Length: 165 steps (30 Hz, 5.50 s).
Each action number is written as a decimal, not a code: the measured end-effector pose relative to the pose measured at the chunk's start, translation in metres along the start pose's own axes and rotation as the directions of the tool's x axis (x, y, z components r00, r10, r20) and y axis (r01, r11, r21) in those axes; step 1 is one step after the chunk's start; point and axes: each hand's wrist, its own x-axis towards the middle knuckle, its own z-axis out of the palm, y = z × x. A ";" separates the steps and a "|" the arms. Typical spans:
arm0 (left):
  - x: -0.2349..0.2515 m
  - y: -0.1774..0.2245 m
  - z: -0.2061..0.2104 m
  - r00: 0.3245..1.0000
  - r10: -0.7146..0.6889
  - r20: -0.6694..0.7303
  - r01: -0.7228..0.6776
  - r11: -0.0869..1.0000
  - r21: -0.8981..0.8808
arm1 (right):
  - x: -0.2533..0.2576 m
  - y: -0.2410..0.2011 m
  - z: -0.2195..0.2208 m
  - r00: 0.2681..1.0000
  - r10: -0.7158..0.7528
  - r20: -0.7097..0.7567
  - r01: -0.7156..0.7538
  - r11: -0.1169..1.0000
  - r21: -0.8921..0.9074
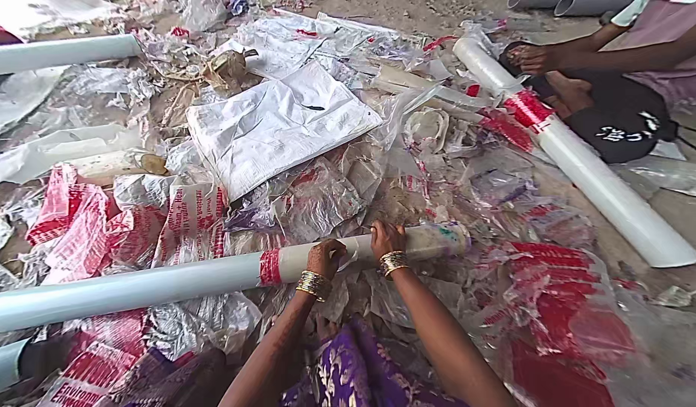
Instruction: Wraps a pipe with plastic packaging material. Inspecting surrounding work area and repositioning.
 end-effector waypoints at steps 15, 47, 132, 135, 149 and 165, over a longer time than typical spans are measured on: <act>0.002 0.003 0.039 0.998 0.011 0.065 -0.030 0.956 0.293 | -0.002 -0.005 -0.009 0.986 0.100 -0.133 -0.079 0.985 0.153; 0.034 0.016 0.020 0.963 -0.177 0.203 0.120 0.956 0.267 | -0.069 -0.097 -0.008 0.775 0.569 0.276 -0.621 0.601 0.503; -0.048 -0.074 0.002 0.904 0.347 -0.249 -0.222 0.879 0.422 | 0.016 -0.027 -0.014 0.961 0.138 0.241 -0.135 0.990 -0.032; -0.049 -0.084 0.011 0.861 0.442 -0.251 -0.283 0.826 0.487 | 0.014 -0.024 -0.011 0.977 0.111 0.179 -0.112 0.994 -0.009; -0.020 -0.069 0.005 0.901 0.363 -0.239 -0.196 0.831 0.521 | 0.029 -0.029 -0.017 0.953 0.139 0.270 -0.144 0.990 -0.002; 0.000 -0.060 -0.111 0.983 -0.009 0.184 -0.044 0.959 0.281 | 0.033 -0.020 -0.013 0.971 0.115 0.209 -0.124 0.992 0.032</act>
